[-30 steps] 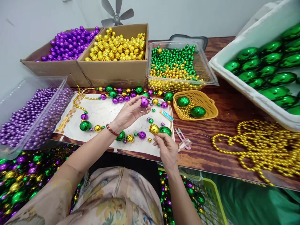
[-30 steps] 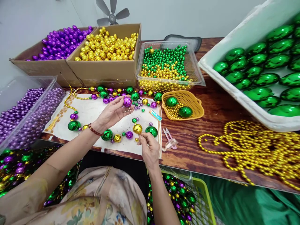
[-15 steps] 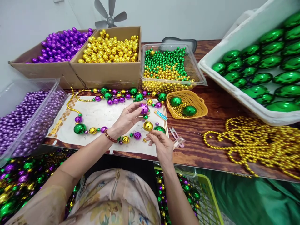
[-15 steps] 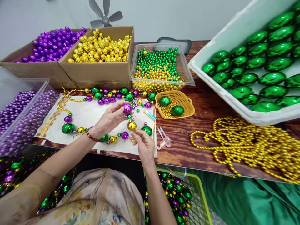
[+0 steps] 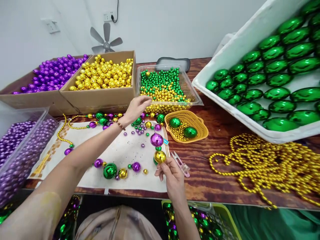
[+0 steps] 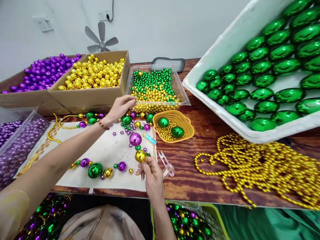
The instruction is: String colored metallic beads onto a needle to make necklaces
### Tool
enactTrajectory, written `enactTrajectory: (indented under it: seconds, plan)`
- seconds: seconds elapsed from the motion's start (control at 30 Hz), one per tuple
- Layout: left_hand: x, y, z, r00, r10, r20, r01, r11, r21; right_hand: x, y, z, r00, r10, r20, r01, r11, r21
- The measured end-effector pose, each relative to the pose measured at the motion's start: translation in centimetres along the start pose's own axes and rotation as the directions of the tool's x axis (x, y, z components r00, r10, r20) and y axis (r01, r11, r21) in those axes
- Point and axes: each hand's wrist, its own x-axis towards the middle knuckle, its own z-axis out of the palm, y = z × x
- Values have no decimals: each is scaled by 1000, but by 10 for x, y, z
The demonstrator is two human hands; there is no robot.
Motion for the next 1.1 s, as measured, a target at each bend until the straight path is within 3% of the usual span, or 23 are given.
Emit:
enactTrajectory:
  seconds: [0.1, 0.17, 0.23, 0.3, 0.43, 0.5, 0.6, 0.7, 0.77, 0.87, 0.97, 1.1]
  plan:
    - [74, -11, 9, 995, -3, 98, -32, 933, 358, 1, 0, -3, 1000, -2, 7, 2, 1000, -14]
    - [108, -20, 20, 970, -167, 177, 71, 890, 450, 1, 0, -2, 1000, -1, -6, 1, 1000, -27]
    - [128, -30, 31, 915, -329, 235, 183, 856, 484, -1, 0, -1, 1000, 9, -14, -9, 999, -41]
    - [138, -40, 39, 866, -420, 272, 246, 831, 499, -2, 0, -1, 1000, 25, -16, -26, 998, -53]
    - [143, -51, 43, 816, -497, 296, 311, 809, 499, -4, -1, -3, 999, 32, -20, -33, 997, -67]
    - [144, -52, 41, 814, -500, 297, 333, 820, 466, -3, -1, -3, 1000, 23, -15, -24, 998, -62]
    - [142, -46, 39, 849, -446, 282, 335, 868, 366, -2, -1, -3, 1000, 20, -2, -20, 998, -58]
    - [128, -33, 31, 916, -331, 226, 295, 938, 180, -2, 0, -4, 1000, -2, -22, 1, 997, -76]
    - [107, -20, 22, 945, -254, 207, 280, 954, -111, -2, 0, -4, 998, -32, -60, 26, 995, -91]
    - [58, -1, 6, 935, -226, 272, 341, 779, -527, 1, -1, -5, 993, -68, -97, 57, 992, -114]
    - [3, 11, -1, 897, -274, 346, 440, 606, -662, 4, -3, -4, 991, -91, -97, 76, 986, -149]
    - [-52, 13, -1, 883, -314, 348, 463, 463, -756, 3, -7, 0, 992, -104, -69, 86, 971, -225]
